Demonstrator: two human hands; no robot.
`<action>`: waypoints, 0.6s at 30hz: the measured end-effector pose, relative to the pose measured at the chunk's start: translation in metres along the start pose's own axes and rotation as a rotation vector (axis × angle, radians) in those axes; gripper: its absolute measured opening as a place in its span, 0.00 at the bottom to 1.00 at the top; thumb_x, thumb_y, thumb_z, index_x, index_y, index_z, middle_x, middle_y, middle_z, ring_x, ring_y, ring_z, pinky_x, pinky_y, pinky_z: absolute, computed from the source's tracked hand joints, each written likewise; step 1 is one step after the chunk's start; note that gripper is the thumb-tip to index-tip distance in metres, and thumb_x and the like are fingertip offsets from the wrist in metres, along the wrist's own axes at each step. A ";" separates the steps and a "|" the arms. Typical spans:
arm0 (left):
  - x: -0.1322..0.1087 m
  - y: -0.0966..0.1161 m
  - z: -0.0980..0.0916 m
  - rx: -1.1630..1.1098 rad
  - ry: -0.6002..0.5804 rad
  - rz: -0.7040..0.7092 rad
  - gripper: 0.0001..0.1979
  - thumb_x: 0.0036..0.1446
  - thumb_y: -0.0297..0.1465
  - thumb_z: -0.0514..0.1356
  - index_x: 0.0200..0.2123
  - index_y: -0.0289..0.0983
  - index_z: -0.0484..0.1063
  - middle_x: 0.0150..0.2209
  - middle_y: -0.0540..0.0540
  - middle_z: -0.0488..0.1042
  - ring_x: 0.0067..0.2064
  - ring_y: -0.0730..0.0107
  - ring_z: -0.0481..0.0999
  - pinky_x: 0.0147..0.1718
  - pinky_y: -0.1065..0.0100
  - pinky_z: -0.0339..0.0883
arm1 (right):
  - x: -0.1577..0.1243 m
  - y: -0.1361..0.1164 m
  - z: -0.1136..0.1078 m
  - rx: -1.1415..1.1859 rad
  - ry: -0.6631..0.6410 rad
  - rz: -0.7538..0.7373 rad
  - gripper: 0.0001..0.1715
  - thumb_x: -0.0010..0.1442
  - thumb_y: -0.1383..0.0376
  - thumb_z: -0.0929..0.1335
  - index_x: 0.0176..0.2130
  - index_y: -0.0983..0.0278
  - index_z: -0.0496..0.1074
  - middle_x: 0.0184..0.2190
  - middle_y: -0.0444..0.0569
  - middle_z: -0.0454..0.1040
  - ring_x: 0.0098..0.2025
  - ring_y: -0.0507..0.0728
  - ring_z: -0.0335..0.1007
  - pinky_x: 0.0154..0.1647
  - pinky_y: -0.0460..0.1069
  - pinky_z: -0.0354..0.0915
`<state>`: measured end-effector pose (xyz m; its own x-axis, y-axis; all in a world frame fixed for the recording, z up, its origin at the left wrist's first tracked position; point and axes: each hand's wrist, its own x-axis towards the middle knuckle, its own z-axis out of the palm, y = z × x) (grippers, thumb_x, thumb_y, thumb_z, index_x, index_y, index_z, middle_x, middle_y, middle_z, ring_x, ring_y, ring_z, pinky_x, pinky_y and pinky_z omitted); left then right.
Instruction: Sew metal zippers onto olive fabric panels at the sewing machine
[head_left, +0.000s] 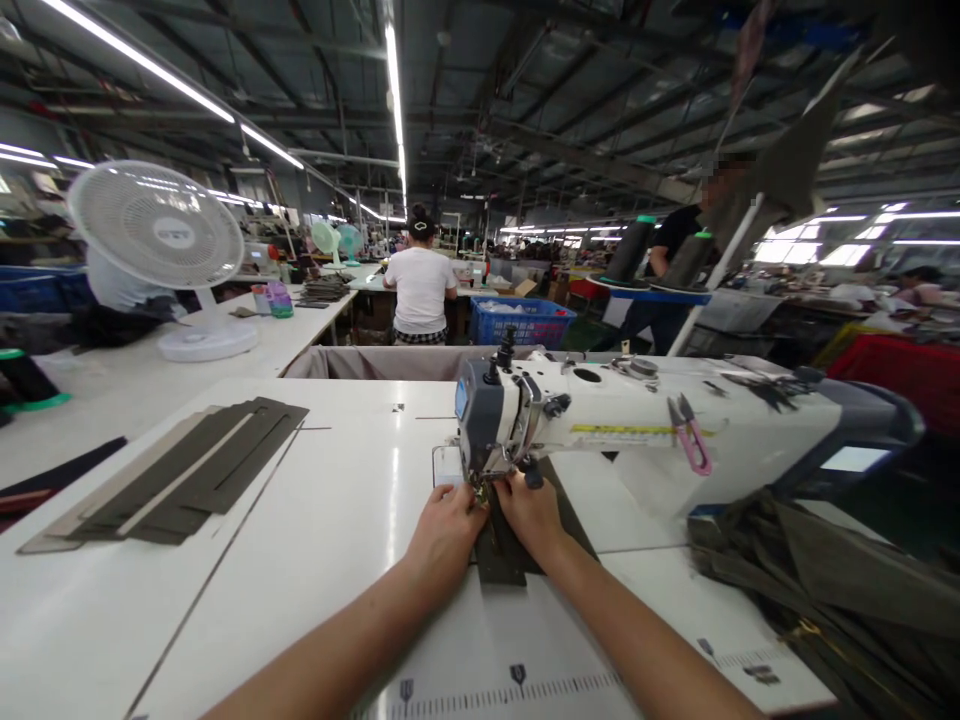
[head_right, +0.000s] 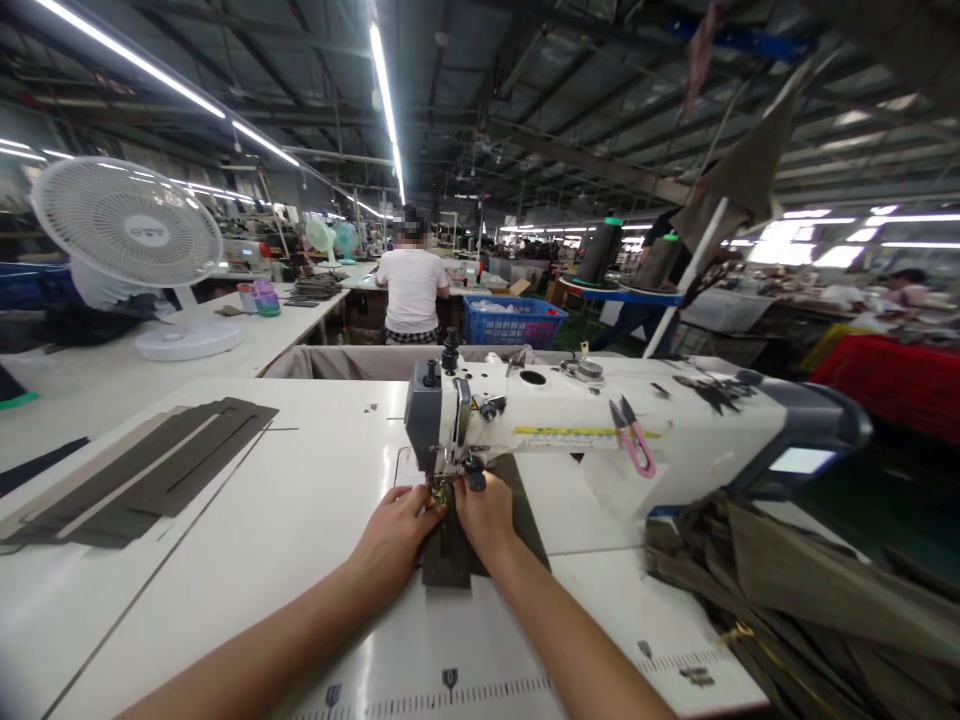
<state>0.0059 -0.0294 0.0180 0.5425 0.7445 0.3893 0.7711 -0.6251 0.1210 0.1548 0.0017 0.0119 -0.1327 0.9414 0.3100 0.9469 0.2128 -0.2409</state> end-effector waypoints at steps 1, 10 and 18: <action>-0.002 0.001 -0.001 -0.020 0.008 -0.006 0.09 0.57 0.23 0.54 0.40 0.35 0.70 0.38 0.43 0.70 0.41 0.63 0.70 0.45 0.60 0.64 | -0.009 0.000 -0.005 0.019 -0.012 -0.069 0.17 0.60 0.67 0.58 0.38 0.65 0.74 0.37 0.54 0.75 0.39 0.57 0.71 0.41 0.50 0.64; -0.029 0.014 -0.004 -0.106 -0.009 0.061 0.15 0.53 0.22 0.55 0.45 0.32 0.69 0.48 0.38 0.71 0.49 0.60 0.70 0.50 0.58 0.65 | -0.084 0.011 -0.023 0.226 -0.053 -0.578 0.28 0.55 0.66 0.63 0.54 0.74 0.63 0.54 0.60 0.63 0.56 0.61 0.58 0.56 0.56 0.59; -0.023 0.009 -0.002 -0.046 0.012 0.127 0.17 0.52 0.19 0.52 0.45 0.32 0.68 0.47 0.37 0.71 0.50 0.59 0.69 0.49 0.57 0.67 | -0.071 0.013 -0.016 0.278 -0.011 -0.567 0.26 0.53 0.73 0.61 0.52 0.73 0.66 0.53 0.57 0.65 0.56 0.59 0.60 0.56 0.54 0.59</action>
<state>-0.0003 -0.0525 0.0122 0.6304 0.6559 0.4151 0.6804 -0.7244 0.1113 0.1810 -0.0666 0.0016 -0.5959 0.6648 0.4505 0.6173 0.7380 -0.2727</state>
